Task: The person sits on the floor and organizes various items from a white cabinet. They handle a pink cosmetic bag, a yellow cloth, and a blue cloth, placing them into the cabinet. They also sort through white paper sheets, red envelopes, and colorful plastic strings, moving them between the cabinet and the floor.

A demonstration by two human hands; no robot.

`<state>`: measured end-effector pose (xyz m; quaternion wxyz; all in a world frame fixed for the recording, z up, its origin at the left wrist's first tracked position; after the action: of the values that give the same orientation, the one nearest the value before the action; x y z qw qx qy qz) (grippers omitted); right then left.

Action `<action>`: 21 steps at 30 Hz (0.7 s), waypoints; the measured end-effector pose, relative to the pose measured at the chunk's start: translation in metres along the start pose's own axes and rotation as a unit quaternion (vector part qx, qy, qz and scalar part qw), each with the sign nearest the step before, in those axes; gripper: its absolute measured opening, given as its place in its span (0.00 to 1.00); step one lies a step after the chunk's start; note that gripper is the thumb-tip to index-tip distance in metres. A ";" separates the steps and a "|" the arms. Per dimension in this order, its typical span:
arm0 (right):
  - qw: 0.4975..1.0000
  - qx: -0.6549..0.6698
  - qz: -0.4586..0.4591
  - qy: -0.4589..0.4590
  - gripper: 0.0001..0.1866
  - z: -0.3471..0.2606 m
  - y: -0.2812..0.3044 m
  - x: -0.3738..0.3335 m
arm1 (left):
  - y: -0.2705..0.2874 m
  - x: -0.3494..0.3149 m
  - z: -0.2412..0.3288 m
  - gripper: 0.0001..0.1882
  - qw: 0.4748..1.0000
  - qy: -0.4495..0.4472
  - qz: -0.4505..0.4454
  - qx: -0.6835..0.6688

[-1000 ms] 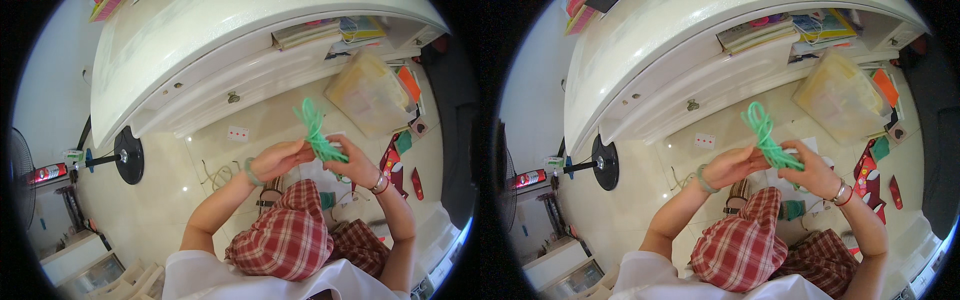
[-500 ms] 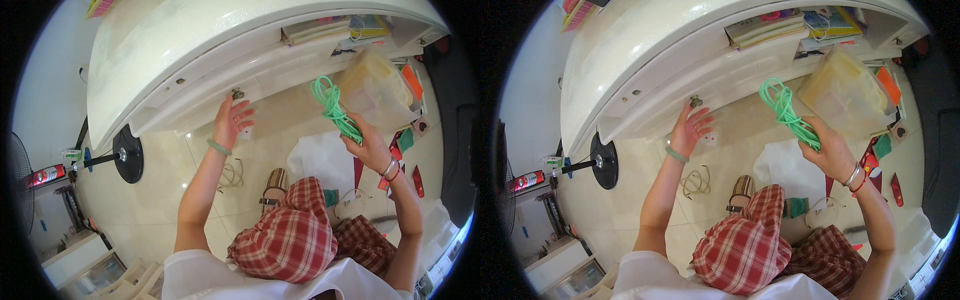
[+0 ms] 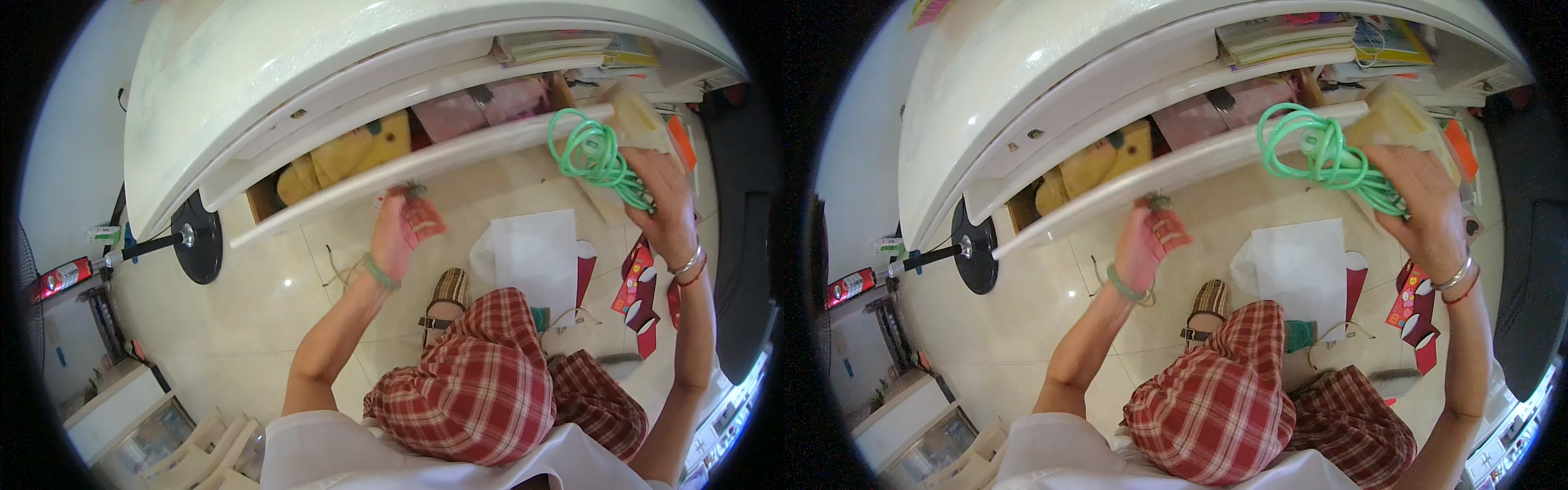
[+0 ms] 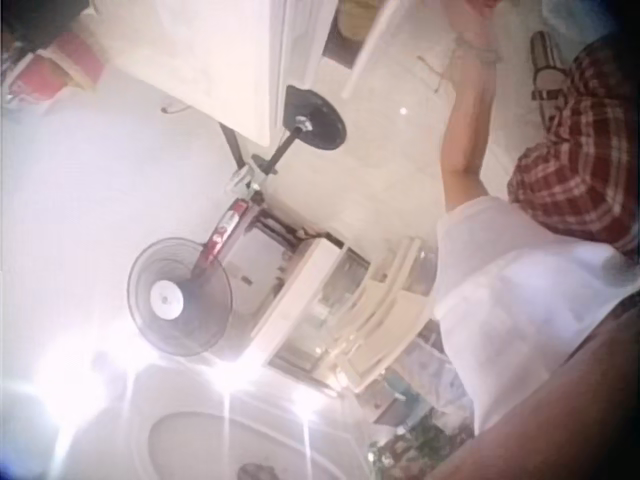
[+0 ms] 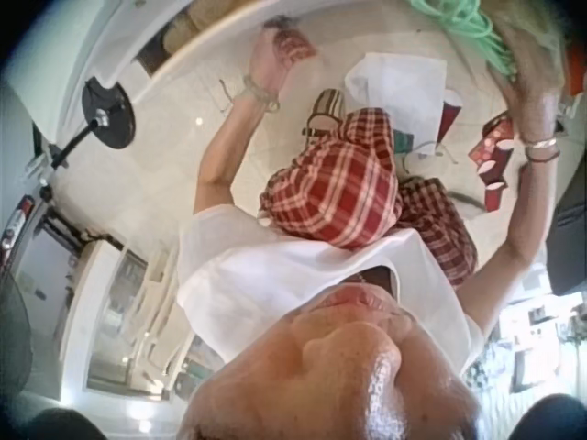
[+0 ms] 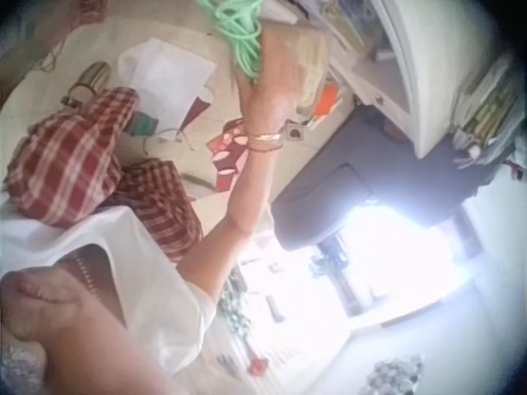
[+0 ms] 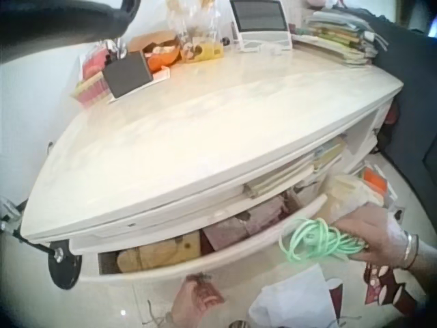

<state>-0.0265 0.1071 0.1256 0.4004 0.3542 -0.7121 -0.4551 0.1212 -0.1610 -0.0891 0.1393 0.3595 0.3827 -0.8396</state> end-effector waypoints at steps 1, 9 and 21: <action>1.000 -0.012 -0.006 0.010 0.33 0.004 0.004 0.004 | -0.005 -0.009 -0.010 0.14 1.000 0.008 0.004 0.003; 0.984 0.011 -0.120 0.133 0.25 0.010 -0.025 0.052 | 0.003 -0.045 -0.046 0.16 0.998 0.039 0.029 0.046; 0.942 0.223 -0.250 0.015 0.21 0.045 -0.075 0.064 | -0.107 -0.109 0.058 0.10 0.790 -0.064 -0.081 0.604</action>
<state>-0.0837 0.0432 0.0596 0.1957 0.6079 -0.6777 -0.3647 0.1149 -0.1368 0.0724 -0.1506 0.2835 -0.1850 -0.9288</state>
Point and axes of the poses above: each hand's wrist, its own x-axis towards the middle knuckle, its own y-axis out of the back of the hand, z = x × y, the point moved 7 cm from there along x, towards the middle knuckle, and after that the axes turned 12 degrees about y, right-handed, at the moved point
